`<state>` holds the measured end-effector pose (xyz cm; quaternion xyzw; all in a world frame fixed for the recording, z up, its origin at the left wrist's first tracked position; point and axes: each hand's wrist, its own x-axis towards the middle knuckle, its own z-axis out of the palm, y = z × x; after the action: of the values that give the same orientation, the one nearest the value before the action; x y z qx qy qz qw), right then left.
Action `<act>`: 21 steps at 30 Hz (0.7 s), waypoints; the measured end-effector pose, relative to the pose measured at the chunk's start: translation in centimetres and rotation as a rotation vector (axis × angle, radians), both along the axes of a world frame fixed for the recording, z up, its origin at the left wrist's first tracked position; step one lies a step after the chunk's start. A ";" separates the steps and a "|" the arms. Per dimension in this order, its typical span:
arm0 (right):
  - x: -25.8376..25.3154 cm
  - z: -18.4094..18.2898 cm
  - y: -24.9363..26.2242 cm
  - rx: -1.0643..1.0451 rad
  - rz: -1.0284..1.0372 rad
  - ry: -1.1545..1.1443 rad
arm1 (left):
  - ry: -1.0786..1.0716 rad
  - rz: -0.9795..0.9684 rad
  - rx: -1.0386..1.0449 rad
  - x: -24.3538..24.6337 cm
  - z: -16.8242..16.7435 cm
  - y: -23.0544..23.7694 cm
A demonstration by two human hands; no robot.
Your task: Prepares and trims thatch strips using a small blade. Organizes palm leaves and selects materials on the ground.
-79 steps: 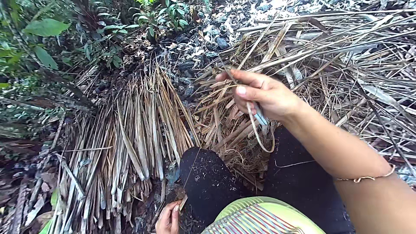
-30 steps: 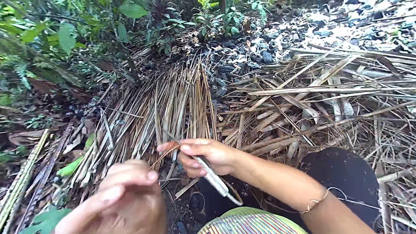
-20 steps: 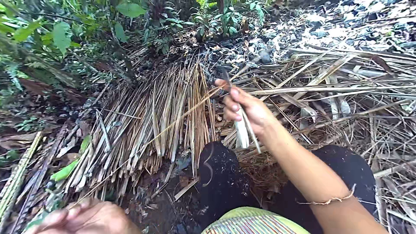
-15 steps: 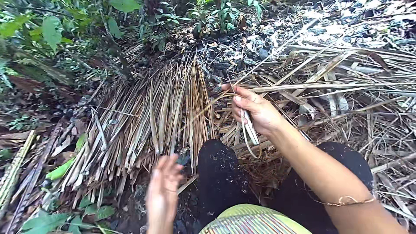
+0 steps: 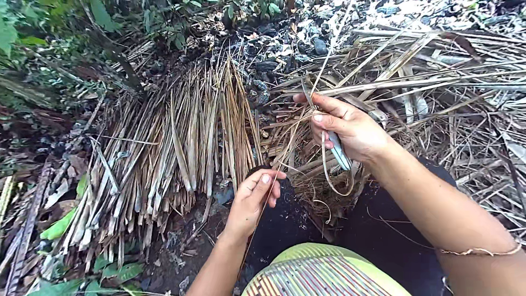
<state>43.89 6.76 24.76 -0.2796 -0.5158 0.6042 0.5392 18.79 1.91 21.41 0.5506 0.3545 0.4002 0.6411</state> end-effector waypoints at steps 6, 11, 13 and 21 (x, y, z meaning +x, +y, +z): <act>0.0 -0.4 -1.6 -0.099 0.113 -0.077 | -0.241 -0.150 -0.356 0.1 -0.4 0.5; -0.9 -2.1 -3.2 -0.248 0.337 -0.115 | -0.427 -0.282 -0.563 -0.4 -1.6 0.8; 0.8 -1.3 -2.1 -0.153 0.152 -0.083 | -0.476 -0.347 -0.632 -0.9 -2.5 0.3; 0.3 -1.9 -2.9 -0.244 0.167 -0.036 | -0.585 -0.333 -0.769 -1.7 -4.2 0.3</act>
<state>44.23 3.87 22.88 -0.3103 -0.4695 0.6999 0.4397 17.11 2.18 17.18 0.1888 0.1892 0.2705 0.9249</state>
